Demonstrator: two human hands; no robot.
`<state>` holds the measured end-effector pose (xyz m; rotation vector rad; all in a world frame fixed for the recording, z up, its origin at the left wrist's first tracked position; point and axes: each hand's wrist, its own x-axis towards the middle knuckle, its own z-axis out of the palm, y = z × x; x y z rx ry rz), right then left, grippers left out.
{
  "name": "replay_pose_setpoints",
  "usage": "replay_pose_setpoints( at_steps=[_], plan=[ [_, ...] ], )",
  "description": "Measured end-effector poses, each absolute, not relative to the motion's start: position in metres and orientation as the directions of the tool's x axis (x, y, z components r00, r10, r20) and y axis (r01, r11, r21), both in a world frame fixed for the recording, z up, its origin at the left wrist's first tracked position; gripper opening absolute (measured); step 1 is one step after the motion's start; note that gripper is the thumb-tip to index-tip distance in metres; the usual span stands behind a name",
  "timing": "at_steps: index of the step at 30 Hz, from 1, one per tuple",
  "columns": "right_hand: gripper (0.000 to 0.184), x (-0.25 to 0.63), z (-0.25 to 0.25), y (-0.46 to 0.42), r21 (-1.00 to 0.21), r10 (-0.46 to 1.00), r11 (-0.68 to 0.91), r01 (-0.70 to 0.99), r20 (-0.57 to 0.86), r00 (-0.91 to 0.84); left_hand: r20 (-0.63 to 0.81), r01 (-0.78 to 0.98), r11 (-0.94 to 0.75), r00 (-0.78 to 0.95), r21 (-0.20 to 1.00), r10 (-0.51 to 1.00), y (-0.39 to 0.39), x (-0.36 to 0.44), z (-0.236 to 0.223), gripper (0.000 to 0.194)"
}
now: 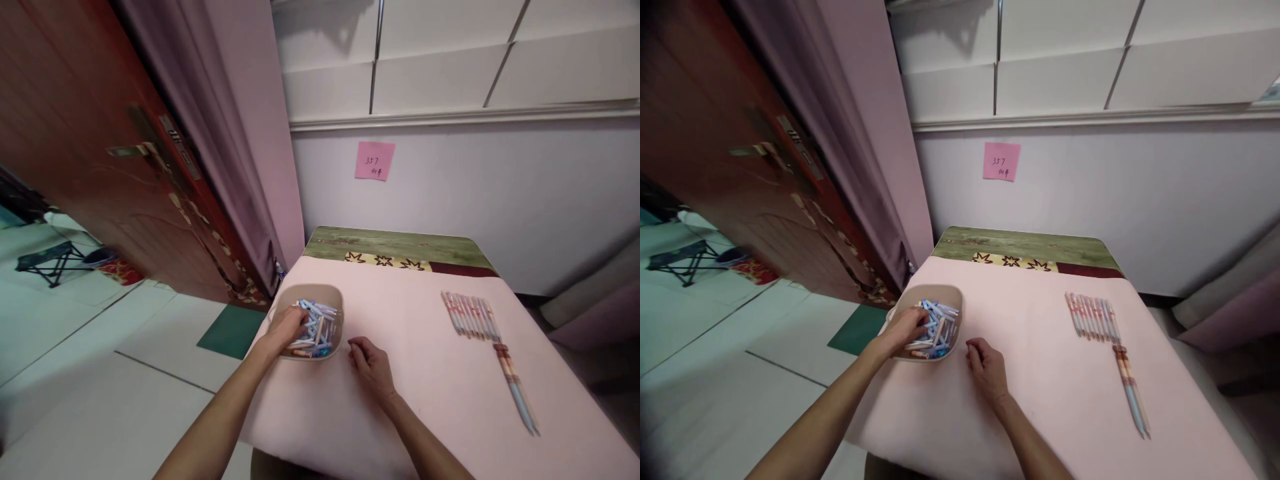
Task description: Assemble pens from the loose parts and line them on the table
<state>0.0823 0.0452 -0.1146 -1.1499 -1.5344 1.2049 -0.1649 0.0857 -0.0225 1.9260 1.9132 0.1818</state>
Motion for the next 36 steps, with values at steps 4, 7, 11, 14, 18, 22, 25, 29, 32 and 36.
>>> replay_pose_setpoints(
  at_steps=[4, 7, 11, 14, 18, 22, 25, 29, 32, 36],
  plan=[
    [0.026, 0.083, -0.115, 0.045, -0.983, 0.972, 0.104, 0.148, 0.070, -0.222, -0.112, 0.863, 0.065, -0.010, 0.502, 0.994, 0.088, -0.173, -0.020, 0.007],
    [0.025, 0.083, -0.114, 0.044, -0.981, 0.971, 0.116, 0.158, 0.078, -0.227, -0.115, 0.775, 0.102, -0.038, 0.624, 0.993, 0.088, -0.178, -0.027, 0.013],
    [0.024, 0.083, -0.112, 0.045, -0.975, 0.967, 0.133, 0.176, 0.089, -0.239, -0.171, 0.618, 0.167, -0.053, 0.768, 0.984, 0.087, -0.179, -0.045, 0.021],
    [0.024, 0.083, -0.111, 0.045, -0.974, 0.966, 0.138, 0.178, 0.092, -0.242, -0.198, 0.529, 0.201, -0.064, 0.824, 0.978, 0.086, -0.178, -0.052, 0.026],
    [0.024, 0.083, -0.110, 0.044, -0.976, 0.966, 0.133, 0.175, 0.088, -0.244, -0.232, 0.475, 0.237, -0.070, 0.848, 0.970, 0.086, -0.176, -0.050, 0.024],
    [0.024, 0.083, -0.111, 0.043, -0.979, 0.967, 0.129, 0.159, 0.088, -0.240, -0.236, 0.505, 0.258, -0.109, 0.824, 0.966, 0.087, -0.177, -0.044, 0.023],
    [0.023, 0.082, -0.113, 0.044, -0.977, 0.967, 0.142, 0.160, 0.102, -0.234, -0.212, 0.565, 0.252, -0.137, 0.786, 0.968, 0.088, -0.176, -0.039, 0.025],
    [0.024, 0.080, -0.112, 0.045, -0.970, 0.966, 0.166, 0.180, 0.122, -0.228, -0.182, 0.649, 0.230, -0.142, 0.725, 0.973, 0.089, -0.168, -0.035, 0.032],
    [0.024, 0.080, -0.110, 0.046, -0.965, 0.965, 0.180, 0.190, 0.136, -0.223, -0.170, 0.703, 0.206, -0.122, 0.680, 0.978, 0.089, -0.161, -0.033, 0.033],
    [0.024, 0.081, -0.109, 0.047, -0.965, 0.969, 0.176, 0.195, 0.135, -0.208, -0.149, 0.763, 0.167, -0.093, 0.625, 0.984, 0.089, -0.156, -0.030, 0.030]
  ],
)
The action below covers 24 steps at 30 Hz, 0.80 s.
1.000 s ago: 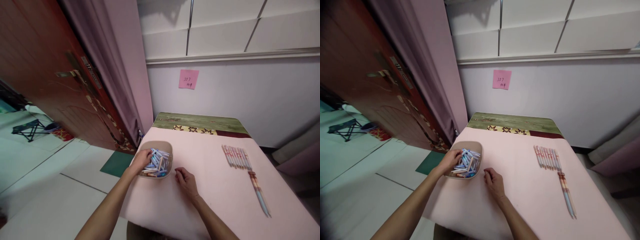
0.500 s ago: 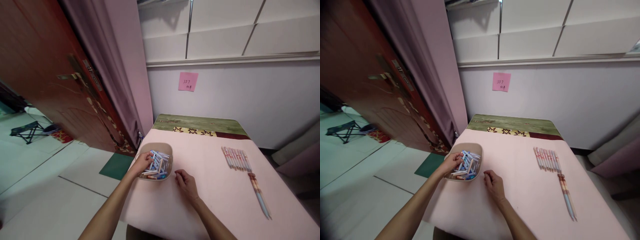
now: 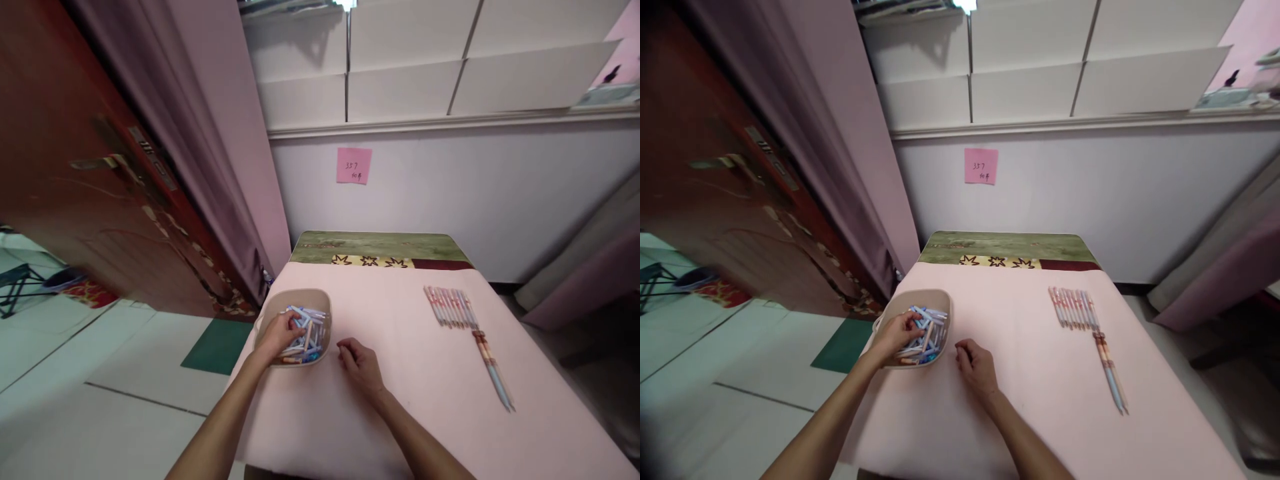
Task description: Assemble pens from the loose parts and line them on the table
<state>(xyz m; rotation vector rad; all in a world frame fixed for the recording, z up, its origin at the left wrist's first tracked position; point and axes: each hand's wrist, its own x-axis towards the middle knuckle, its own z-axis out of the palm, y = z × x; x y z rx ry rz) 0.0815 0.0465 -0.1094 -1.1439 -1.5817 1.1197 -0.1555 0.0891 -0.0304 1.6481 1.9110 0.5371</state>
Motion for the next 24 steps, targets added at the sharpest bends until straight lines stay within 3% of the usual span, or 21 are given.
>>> replay_pose_setpoints(
  at_steps=[8, 12, 17, 24],
  plan=[
    [0.025, 0.082, -0.108, 0.045, -0.966, 0.968, 0.181, 0.185, 0.142, -0.208, 0.002, 0.836, 0.215, -0.251, 0.505, 0.968, 0.074, -0.177, -0.020, 0.010],
    [0.027, 0.082, -0.107, 0.043, -0.969, 0.967, 0.168, 0.179, 0.127, -0.221, 0.032, 0.842, 0.152, -0.196, 0.518, 0.980, 0.062, -0.192, -0.012, 0.009],
    [0.031, 0.083, -0.106, 0.042, -0.974, 0.970, 0.129, 0.187, 0.085, -0.228, 0.018, 0.828, 0.138, -0.175, 0.543, 0.984, 0.057, -0.201, -0.003, 0.008],
    [0.027, 0.082, -0.107, 0.042, -0.968, 0.968, 0.155, 0.197, 0.108, -0.228, -0.124, 0.812, 0.133, -0.076, 0.568, 0.989, 0.066, -0.151, -0.025, 0.006]
  ],
)
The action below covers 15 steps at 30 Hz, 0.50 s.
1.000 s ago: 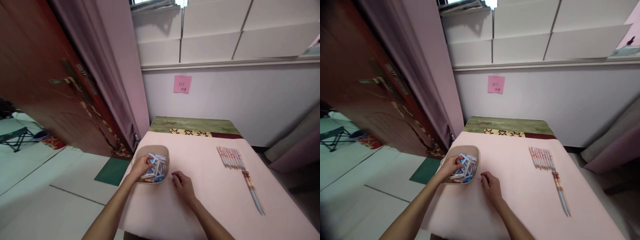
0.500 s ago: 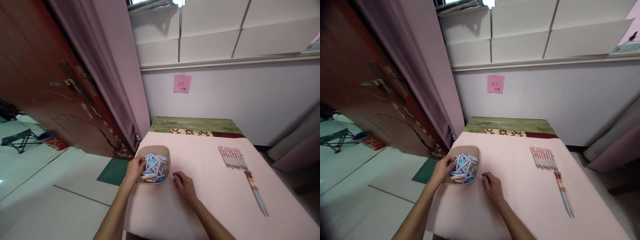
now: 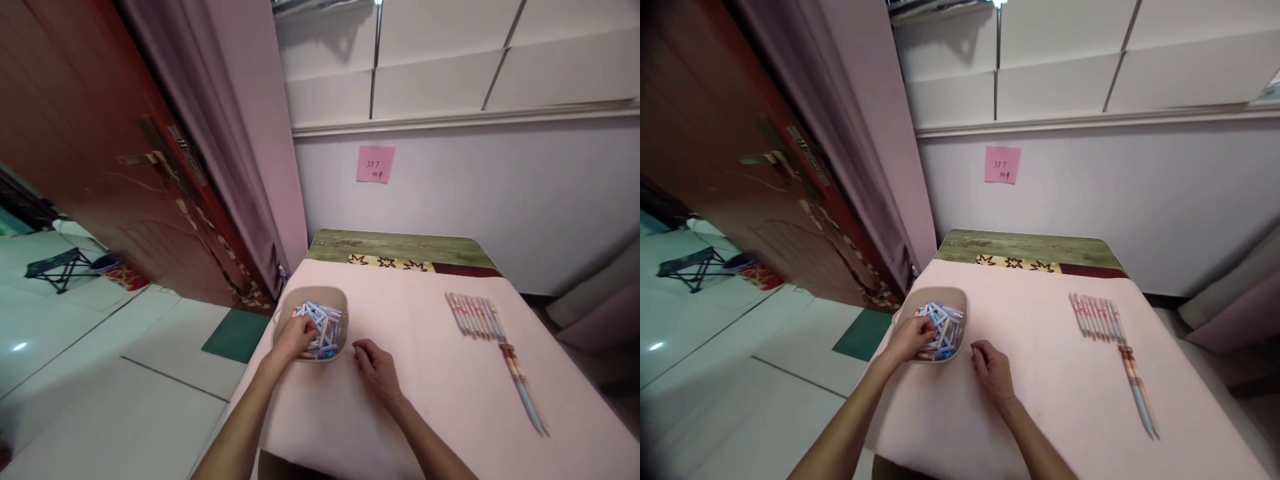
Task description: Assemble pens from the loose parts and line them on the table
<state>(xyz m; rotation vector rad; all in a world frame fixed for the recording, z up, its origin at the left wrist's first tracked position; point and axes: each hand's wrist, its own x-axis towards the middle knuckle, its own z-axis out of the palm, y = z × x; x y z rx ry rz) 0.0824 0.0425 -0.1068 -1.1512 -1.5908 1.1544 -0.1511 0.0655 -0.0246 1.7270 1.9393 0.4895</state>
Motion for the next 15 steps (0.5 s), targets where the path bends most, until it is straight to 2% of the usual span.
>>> replay_pose_setpoints(
  at_steps=[6, 9, 12, 15],
  plan=[
    [0.027, 0.082, -0.105, 0.042, -0.963, 0.967, 0.179, 0.203, 0.133, -0.219, -0.146, 0.771, 0.221, -0.166, 0.597, 0.975, 0.078, -0.122, -0.040, 0.018],
    [0.027, 0.082, -0.106, 0.042, -0.968, 0.966, 0.173, 0.182, 0.131, -0.222, -0.126, 0.681, 0.251, -0.229, 0.688, 0.965, 0.078, -0.128, -0.038, 0.020],
    [0.029, 0.084, -0.110, 0.043, -0.978, 0.970, 0.150, 0.147, 0.117, -0.214, -0.090, 0.520, 0.252, -0.317, 0.816, 0.944, 0.070, -0.145, -0.028, 0.018],
    [0.033, 0.085, -0.110, 0.043, -0.987, 0.985, 0.126, 0.097, 0.112, -0.133, -0.068, 0.347, 0.223, -0.406, 0.911, 0.911, 0.054, -0.164, -0.014, 0.030]
  ],
)
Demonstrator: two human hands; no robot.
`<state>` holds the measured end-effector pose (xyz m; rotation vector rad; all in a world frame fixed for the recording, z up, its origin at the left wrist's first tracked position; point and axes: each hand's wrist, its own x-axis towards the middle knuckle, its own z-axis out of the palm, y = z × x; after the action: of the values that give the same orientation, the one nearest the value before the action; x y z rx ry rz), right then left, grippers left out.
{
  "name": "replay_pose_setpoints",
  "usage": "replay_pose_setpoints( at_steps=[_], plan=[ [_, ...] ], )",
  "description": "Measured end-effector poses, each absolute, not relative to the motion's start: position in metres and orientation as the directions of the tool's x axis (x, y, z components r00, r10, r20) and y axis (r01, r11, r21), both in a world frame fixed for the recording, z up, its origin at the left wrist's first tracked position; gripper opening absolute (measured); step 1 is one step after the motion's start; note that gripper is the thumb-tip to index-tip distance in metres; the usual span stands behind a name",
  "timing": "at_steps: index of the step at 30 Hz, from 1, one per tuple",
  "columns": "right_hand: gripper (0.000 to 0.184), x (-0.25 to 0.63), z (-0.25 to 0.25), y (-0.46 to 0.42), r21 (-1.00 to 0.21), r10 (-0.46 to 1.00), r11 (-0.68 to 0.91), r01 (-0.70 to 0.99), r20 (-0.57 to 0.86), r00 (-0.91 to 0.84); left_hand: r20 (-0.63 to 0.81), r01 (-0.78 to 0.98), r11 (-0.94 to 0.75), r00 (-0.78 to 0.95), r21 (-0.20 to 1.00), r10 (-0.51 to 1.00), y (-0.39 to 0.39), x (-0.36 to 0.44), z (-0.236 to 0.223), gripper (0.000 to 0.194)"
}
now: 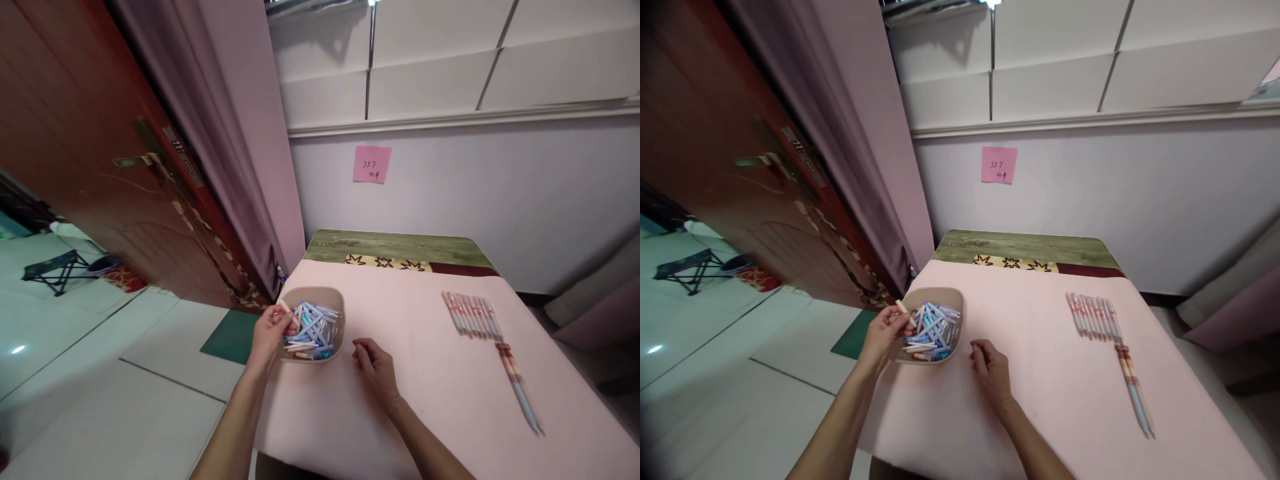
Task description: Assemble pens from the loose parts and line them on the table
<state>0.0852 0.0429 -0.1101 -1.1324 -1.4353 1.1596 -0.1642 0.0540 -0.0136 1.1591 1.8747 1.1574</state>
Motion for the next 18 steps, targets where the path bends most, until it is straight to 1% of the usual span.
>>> replay_pose_setpoints(
  at_steps=[2, 4, 6, 7, 10, 13, 15, 17, 18],
  plan=[
    [0.034, 0.084, -0.103, 0.041, -0.987, 0.990, 0.135, 0.085, 0.130, -0.062, -0.077, 0.246, 0.202, -0.437, 0.948, 0.896, 0.042, -0.169, -0.004, 0.035],
    [0.032, 0.080, -0.089, 0.037, -0.982, 0.985, 0.169, 0.083, 0.166, -0.036, -0.135, 0.095, 0.190, -0.414, 0.977, 0.900, 0.030, -0.161, 0.002, 0.035],
    [0.028, 0.072, -0.071, 0.031, -0.968, 0.971, 0.234, 0.089, 0.227, -0.076, -0.198, -0.045, 0.194, -0.330, 0.980, 0.923, 0.021, -0.142, 0.004, 0.033],
    [0.025, 0.068, -0.062, 0.028, -0.954, 0.957, 0.279, 0.111, 0.267, -0.112, -0.208, -0.074, 0.195, -0.281, 0.978, 0.937, 0.017, -0.130, 0.004, 0.031],
    [0.026, 0.057, -0.043, 0.021, -0.913, 0.922, 0.365, 0.184, 0.327, -0.207, -0.187, -0.092, 0.173, -0.184, 0.981, 0.965, 0.009, -0.092, -0.003, 0.026],
    [0.027, 0.056, -0.039, 0.016, -0.906, 0.917, 0.372, 0.202, 0.324, -0.234, -0.196, -0.084, 0.186, -0.134, 0.979, 0.971, 0.006, -0.072, -0.011, 0.026],
    [0.028, 0.060, -0.041, 0.015, -0.903, 0.916, 0.374, 0.210, 0.324, -0.236, -0.204, -0.064, 0.199, -0.078, 0.978, 0.976, 0.007, -0.075, -0.014, 0.026],
    [0.028, 0.065, -0.042, 0.014, -0.915, 0.926, 0.348, 0.203, 0.302, -0.226, -0.205, -0.005, 0.205, -0.079, 0.979, 0.976, 0.012, -0.092, -0.013, 0.027],
    [0.028, 0.067, -0.043, 0.014, -0.933, 0.940, 0.310, 0.180, 0.272, -0.206, -0.190, 0.053, 0.199, -0.138, 0.979, 0.972, 0.015, -0.105, -0.010, 0.027]
  ],
)
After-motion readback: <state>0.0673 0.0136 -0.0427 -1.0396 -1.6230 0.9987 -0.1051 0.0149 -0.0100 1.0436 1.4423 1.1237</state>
